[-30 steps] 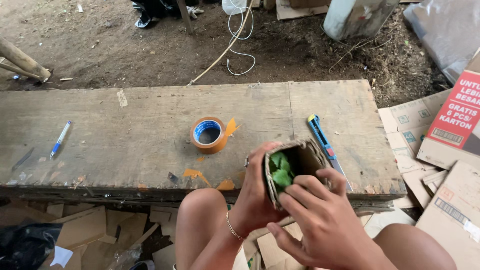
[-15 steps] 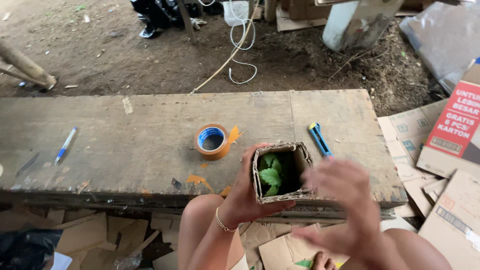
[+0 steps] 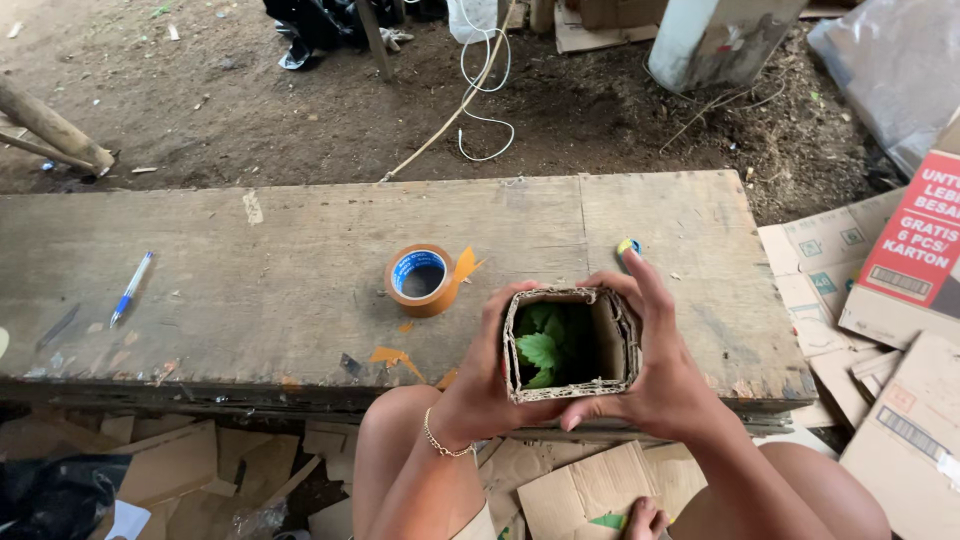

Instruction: The person assembles a small cardboard box by folding and taping the flaps, then cuts a piece of cardboard to create a lid. They use packing tape and a utility knife to secure the box and trim the lid to fit.

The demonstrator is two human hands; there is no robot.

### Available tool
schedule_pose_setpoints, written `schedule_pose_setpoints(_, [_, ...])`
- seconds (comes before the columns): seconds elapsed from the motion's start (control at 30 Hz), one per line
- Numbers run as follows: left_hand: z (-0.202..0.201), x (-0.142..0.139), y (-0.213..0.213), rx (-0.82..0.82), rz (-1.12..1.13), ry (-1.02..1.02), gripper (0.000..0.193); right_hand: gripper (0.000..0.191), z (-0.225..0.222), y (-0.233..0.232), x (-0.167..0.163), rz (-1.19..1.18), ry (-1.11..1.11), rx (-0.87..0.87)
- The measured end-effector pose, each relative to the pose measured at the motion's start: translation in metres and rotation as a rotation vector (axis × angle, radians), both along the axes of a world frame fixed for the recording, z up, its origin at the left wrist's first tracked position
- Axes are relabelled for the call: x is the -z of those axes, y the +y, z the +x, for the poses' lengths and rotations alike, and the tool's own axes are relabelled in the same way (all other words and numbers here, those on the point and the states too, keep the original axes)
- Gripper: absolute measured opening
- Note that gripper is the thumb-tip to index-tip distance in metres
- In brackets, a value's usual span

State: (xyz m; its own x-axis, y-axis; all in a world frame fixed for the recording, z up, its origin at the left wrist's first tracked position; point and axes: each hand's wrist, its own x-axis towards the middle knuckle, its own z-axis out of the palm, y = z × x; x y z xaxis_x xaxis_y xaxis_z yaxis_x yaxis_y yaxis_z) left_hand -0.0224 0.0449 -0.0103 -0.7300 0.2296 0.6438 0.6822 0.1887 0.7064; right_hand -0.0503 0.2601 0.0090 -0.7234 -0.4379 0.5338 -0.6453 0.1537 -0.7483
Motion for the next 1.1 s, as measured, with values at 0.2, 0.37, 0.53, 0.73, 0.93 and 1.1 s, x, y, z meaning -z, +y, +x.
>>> schedule_pose_setpoints(0.2, [-0.001,0.002,0.0,0.082,0.045,-0.054,0.116,0.147,0.002,-0.001,0.005,-0.039,0.076,-0.016])
schedule_pose_setpoints(0.37, [-0.011,0.014,-0.001,0.046,0.03,-0.076,0.123,0.141,-0.006,0.001,0.012,-0.07,0.029,-0.045])
schedule_pose_setpoints(0.53, [-0.024,0.025,0.0,0.21,0.276,-0.323,0.132,0.052,-0.02,0.001,0.043,0.318,0.189,0.098])
schedule_pose_setpoints(0.73, [-0.005,0.035,-0.008,0.07,0.158,-0.69,0.103,0.029,0.004,-0.006,0.085,0.175,-0.364,0.161])
schedule_pose_setpoints(0.93, [0.0,0.063,-0.017,-0.192,-0.228,-0.324,0.08,0.022,0.018,-0.011,0.104,0.405,-0.268,0.369])
schedule_pose_setpoints(1.1, [-0.022,0.077,-0.022,-0.289,-0.189,-0.335,0.078,0.029,0.013,-0.027,0.102,0.031,-0.482,0.329])
